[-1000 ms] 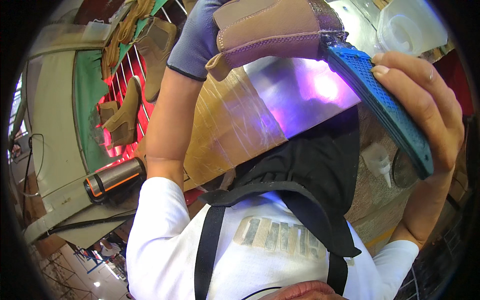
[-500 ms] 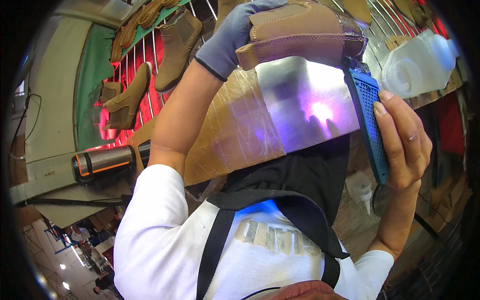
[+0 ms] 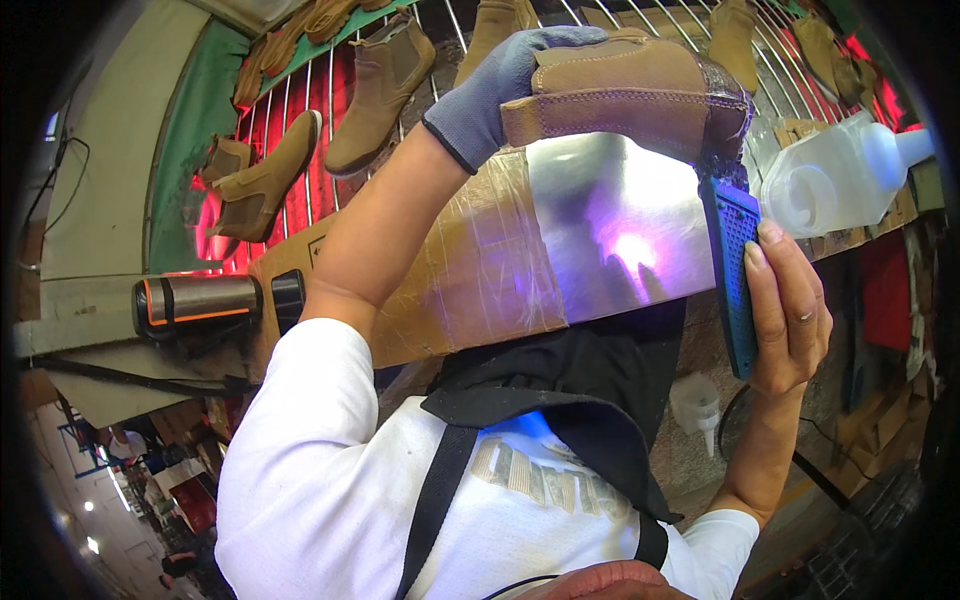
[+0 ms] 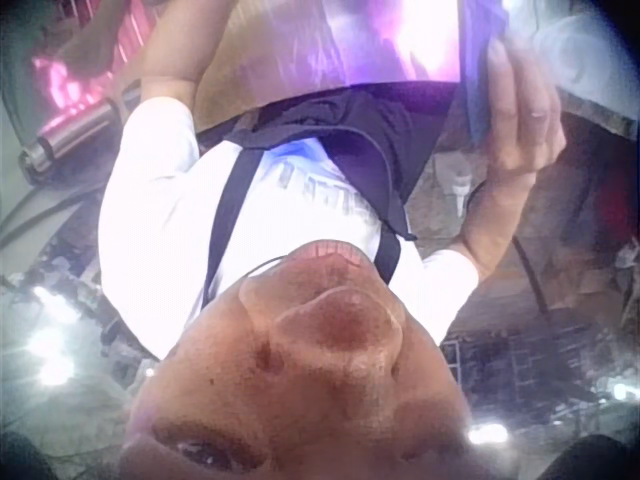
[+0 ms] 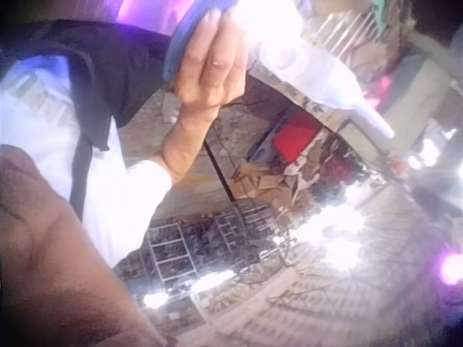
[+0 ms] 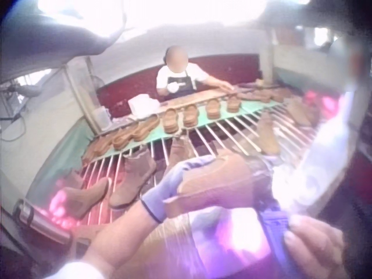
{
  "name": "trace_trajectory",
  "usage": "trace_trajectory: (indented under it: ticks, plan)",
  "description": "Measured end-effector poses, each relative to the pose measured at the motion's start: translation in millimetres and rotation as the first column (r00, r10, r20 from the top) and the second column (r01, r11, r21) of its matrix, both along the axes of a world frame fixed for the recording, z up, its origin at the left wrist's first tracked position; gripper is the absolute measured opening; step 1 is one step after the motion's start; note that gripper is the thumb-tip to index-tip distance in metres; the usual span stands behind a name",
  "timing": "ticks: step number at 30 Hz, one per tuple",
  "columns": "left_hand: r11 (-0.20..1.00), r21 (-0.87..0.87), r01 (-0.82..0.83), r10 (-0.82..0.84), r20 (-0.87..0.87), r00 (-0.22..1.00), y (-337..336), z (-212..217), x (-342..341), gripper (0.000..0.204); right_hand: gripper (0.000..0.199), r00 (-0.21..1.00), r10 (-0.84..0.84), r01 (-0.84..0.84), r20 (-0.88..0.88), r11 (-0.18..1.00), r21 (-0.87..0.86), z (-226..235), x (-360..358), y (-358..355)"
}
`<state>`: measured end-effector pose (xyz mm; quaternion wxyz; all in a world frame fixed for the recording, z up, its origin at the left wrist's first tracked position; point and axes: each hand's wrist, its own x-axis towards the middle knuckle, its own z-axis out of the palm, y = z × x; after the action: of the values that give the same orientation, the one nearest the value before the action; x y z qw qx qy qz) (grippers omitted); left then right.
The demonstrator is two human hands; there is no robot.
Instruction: The person applies adhesive to the base of several boots using a blue tool. They pick up each boot from a rack, spread glue around the edges where the upper meets the sole, and then place the boot back on the rack.
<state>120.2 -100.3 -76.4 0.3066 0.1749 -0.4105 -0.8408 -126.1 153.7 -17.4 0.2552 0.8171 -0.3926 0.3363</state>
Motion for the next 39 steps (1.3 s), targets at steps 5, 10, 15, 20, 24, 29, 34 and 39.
trace_trajectory:
  ticks: [5,10,15,20,24,29,34,39]
  plan:
    - [0.999,0.023,0.04,-0.04,-0.008,0.999,6.4,8.4,-2.1,0.032,0.032,1.0,0.009,-0.01,0.008,0.994,0.113,1.2,0.4,3.9]
    - [0.997,0.045,0.069,-0.068,-0.009,0.998,8.0,14.2,1.4,0.032,0.034,0.994,0.017,-0.03,0.107,0.992,0.121,7.8,4.6,10.3]
    - [0.984,0.102,0.147,-0.149,0.015,0.989,14.3,24.8,2.0,0.033,0.035,0.988,-0.032,0.007,0.152,0.987,0.16,13.4,6.9,14.1]
    - [0.984,0.131,0.123,-0.142,0.148,0.979,18.3,33.6,-1.0,0.033,0.028,0.963,-0.026,-0.043,0.267,0.967,0.251,19.2,3.7,20.7]
    - [0.978,-0.204,0.044,0.001,0.213,0.977,19.9,24.9,0.0,0.03,0.031,0.881,-0.02,-0.151,0.473,0.935,0.321,24.1,-4.5,18.0]
    - [0.897,-0.442,0.026,0.126,0.311,0.942,33.2,32.9,2.3,0.028,0.028,0.77,-0.032,-0.303,0.637,0.86,0.41,19.7,-12.4,14.4]
    - [0.986,-0.152,-0.068,0.127,0.424,0.897,46.8,54.0,-5.8,0.027,0.027,0.663,-0.096,-0.441,0.743,0.752,0.491,21.9,-21.5,11.7]
    - [0.972,-0.228,-0.057,0.161,0.468,0.869,49.5,59.5,-8.2,0.026,0.029,0.536,-0.241,-0.476,0.809,0.705,0.526,19.3,-21.1,12.2]
